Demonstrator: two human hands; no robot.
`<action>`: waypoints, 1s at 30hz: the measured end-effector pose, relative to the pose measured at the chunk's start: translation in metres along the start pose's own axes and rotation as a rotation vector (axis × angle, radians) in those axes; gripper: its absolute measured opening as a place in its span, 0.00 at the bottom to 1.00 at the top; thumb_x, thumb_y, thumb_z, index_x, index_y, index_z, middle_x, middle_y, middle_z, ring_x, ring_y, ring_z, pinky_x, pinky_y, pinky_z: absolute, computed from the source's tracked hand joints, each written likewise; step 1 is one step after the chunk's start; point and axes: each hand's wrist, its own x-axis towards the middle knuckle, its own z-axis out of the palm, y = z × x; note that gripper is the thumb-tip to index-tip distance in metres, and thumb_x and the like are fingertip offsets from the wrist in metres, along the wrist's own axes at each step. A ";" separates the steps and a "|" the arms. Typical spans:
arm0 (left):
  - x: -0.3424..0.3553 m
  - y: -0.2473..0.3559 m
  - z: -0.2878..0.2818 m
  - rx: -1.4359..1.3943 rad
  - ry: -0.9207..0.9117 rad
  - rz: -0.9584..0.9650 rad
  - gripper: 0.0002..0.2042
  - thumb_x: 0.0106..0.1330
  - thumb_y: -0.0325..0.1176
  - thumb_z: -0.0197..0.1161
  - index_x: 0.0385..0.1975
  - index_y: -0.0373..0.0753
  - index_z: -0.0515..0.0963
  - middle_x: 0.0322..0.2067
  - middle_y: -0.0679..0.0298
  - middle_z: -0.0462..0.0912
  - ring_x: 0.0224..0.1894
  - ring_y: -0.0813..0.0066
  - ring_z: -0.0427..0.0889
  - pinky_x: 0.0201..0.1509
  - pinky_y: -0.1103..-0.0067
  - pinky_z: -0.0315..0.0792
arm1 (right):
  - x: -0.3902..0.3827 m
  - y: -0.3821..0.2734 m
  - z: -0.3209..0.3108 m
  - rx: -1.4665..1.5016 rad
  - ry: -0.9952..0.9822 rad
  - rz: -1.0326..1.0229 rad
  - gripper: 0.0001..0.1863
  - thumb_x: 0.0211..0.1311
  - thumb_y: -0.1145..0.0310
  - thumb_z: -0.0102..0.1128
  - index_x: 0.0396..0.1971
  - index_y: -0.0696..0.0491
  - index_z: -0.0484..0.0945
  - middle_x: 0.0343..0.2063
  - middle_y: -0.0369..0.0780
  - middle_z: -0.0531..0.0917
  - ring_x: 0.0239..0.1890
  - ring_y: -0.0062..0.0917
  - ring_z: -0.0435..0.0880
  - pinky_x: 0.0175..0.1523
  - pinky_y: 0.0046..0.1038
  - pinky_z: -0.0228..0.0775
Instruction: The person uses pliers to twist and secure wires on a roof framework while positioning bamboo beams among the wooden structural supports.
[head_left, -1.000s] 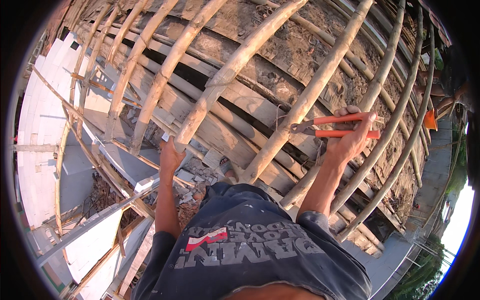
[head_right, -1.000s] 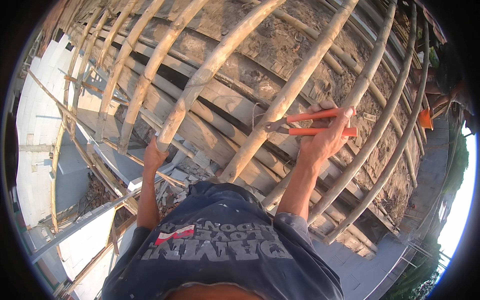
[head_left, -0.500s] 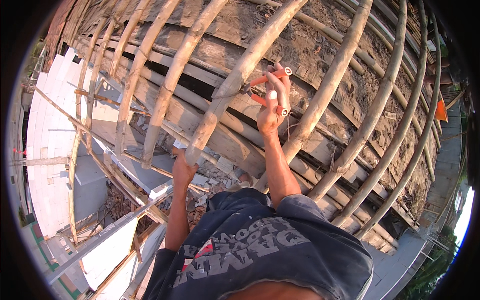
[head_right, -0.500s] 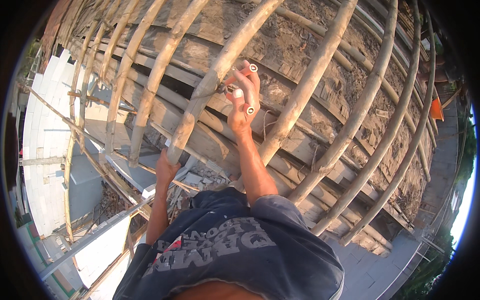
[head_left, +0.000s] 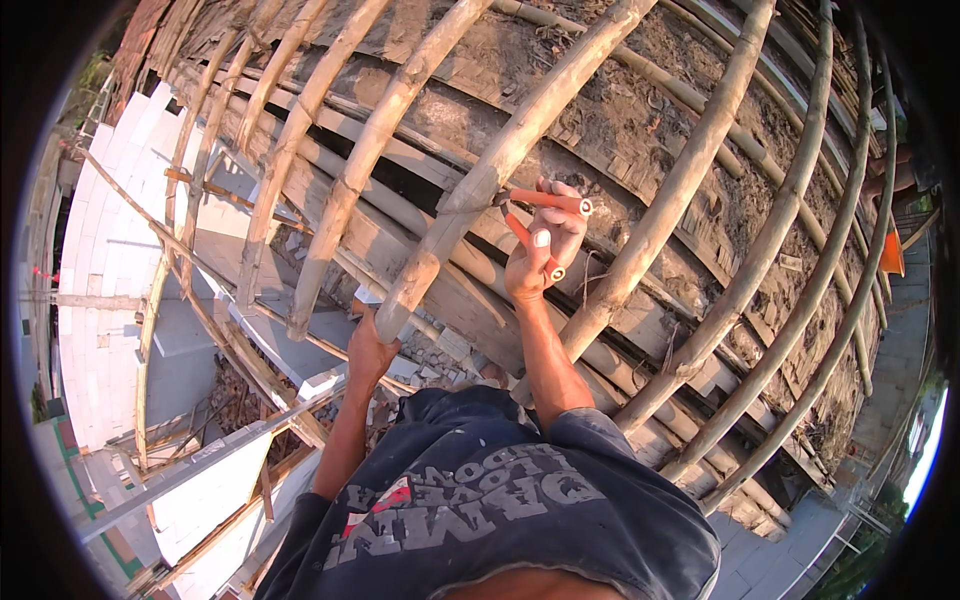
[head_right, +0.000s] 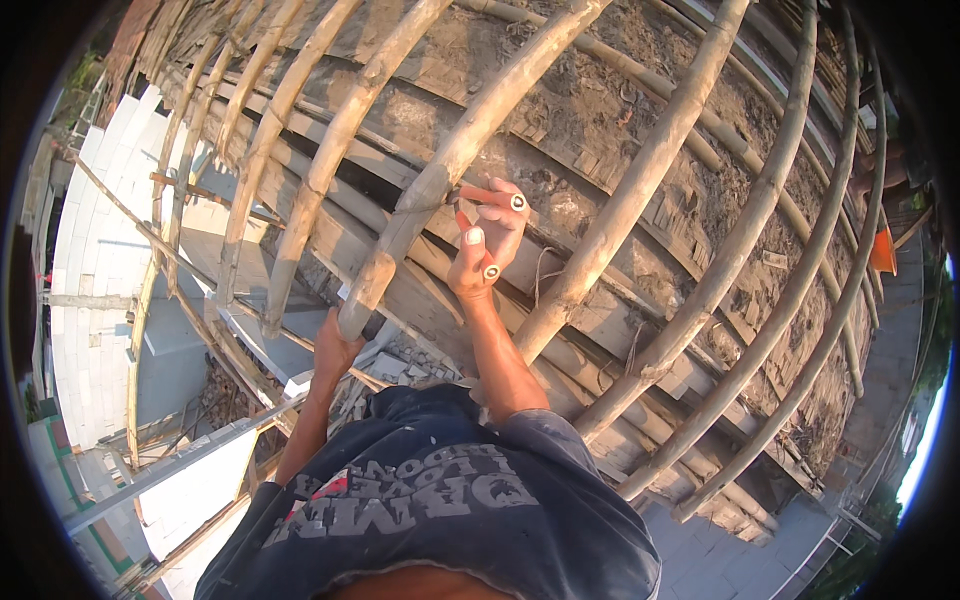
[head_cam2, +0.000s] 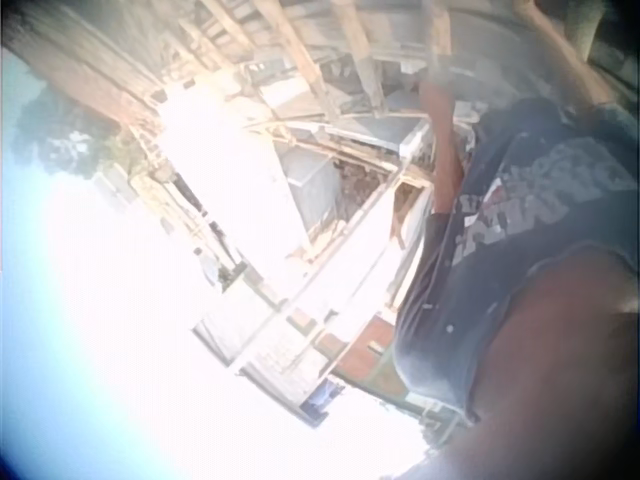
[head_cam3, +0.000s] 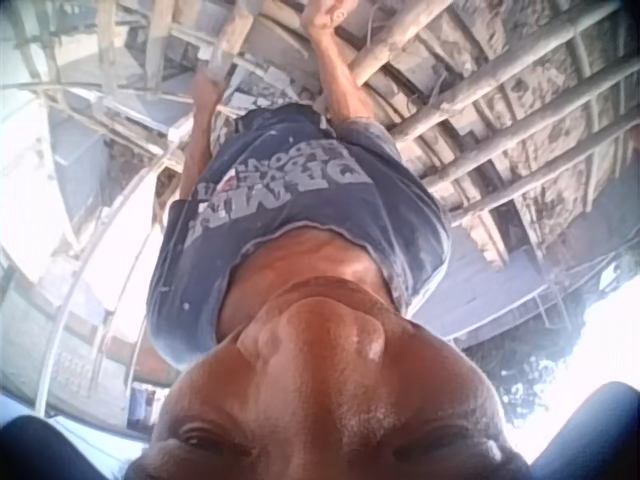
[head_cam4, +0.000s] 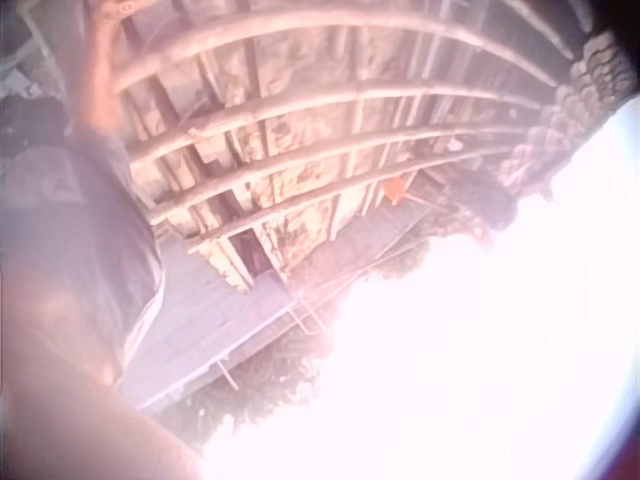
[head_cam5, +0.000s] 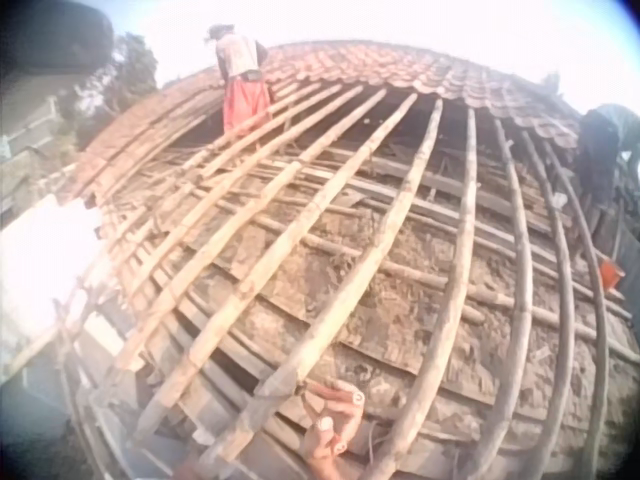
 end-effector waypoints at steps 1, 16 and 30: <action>-0.001 -0.001 0.000 -0.004 0.000 -0.010 0.23 0.51 0.28 0.72 0.48 0.36 0.74 0.43 0.43 0.84 0.49 0.35 0.81 0.50 0.54 0.76 | -0.001 0.001 0.000 0.054 0.051 0.027 0.17 0.72 0.60 0.57 0.51 0.56 0.69 0.55 0.51 0.73 0.57 0.37 0.79 0.64 0.48 0.73; -0.003 -0.004 0.003 0.040 0.040 -0.020 0.24 0.50 0.30 0.75 0.46 0.37 0.73 0.43 0.45 0.85 0.49 0.37 0.82 0.49 0.54 0.77 | 0.059 0.000 0.013 -0.159 0.009 0.318 0.17 0.78 0.56 0.57 0.36 0.55 0.67 0.23 0.36 0.71 0.26 0.19 0.74 0.23 0.27 0.82; -0.007 -0.001 0.003 0.092 0.072 -0.054 0.23 0.50 0.31 0.76 0.45 0.38 0.72 0.42 0.45 0.84 0.48 0.38 0.82 0.50 0.53 0.77 | 0.049 -0.035 0.023 0.061 -0.004 0.534 0.16 0.76 0.59 0.60 0.33 0.53 0.66 0.20 0.34 0.70 0.21 0.18 0.70 0.25 0.26 0.71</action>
